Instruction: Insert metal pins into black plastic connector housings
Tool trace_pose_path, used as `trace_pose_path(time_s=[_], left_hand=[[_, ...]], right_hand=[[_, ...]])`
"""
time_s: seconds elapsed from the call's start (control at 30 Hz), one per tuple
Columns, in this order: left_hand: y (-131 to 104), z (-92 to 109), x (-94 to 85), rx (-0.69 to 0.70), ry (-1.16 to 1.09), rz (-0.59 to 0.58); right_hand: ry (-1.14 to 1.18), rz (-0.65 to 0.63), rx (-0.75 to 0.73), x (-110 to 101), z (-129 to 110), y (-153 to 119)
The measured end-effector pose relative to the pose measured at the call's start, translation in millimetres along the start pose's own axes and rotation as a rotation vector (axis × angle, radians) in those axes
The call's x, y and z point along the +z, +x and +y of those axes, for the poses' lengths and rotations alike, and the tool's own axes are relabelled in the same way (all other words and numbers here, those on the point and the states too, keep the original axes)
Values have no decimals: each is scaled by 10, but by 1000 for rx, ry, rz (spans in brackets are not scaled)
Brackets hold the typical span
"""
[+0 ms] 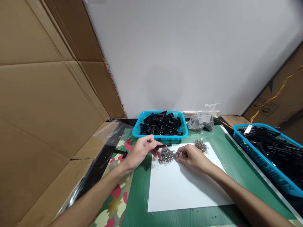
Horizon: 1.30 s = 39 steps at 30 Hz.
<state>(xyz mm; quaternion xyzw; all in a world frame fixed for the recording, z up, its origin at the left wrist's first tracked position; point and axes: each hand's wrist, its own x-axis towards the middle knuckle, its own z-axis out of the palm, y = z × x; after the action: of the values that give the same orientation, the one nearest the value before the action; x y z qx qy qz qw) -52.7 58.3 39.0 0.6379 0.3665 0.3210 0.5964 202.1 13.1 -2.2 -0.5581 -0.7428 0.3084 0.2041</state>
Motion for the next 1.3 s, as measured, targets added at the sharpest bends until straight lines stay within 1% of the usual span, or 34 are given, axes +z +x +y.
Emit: trace_pose_path(time_s=[0.07, 0.17, 0.23, 0.3, 0.4, 0.47, 0.53, 0.63, 0.73, 0.83, 1.03, 1.17, 1.3], left_hand=[[-137, -121, 61, -44, -113, 61], [-259, -249, 153, -50, -215, 210], [-297, -308, 218, -68, -249, 239], [-311, -360, 281, -94, -258, 209], [-318, -426, 356, -119, -240, 132], [-339, -447, 388, -112, -207, 101], [-385, -440, 412, -98, -149, 87], [-483, -390, 452, -97, 10, 29], [-559, -344, 500, -36, 220, -50], [-588, -332, 535, 6, 322, -98], [-601, -323, 545, 4, 369, -100], [-601, -324, 539, 43, 364, -94], [-603, -344, 527, 48, 340, -79]], right_hand=[[-16, -7, 9, 14, 9, -21], [-22, -28, -13, -5, -3, -94], [12, -38, -29, -23, -15, -154], [87, -32, -41, -31, -25, -213], [210, 33, -70, -15, -36, -283], [262, 84, -97, 16, -51, -318], [294, 108, -128, 60, -76, -347], [311, 102, -173, 139, -115, -386], [299, 80, -219, 224, -124, -414], [263, 73, -256, 293, -105, -423], [298, 89, -269, 315, -134, -420], [373, 104, -224, 292, -170, -427], [452, 137, -171, 280, -195, -424]])
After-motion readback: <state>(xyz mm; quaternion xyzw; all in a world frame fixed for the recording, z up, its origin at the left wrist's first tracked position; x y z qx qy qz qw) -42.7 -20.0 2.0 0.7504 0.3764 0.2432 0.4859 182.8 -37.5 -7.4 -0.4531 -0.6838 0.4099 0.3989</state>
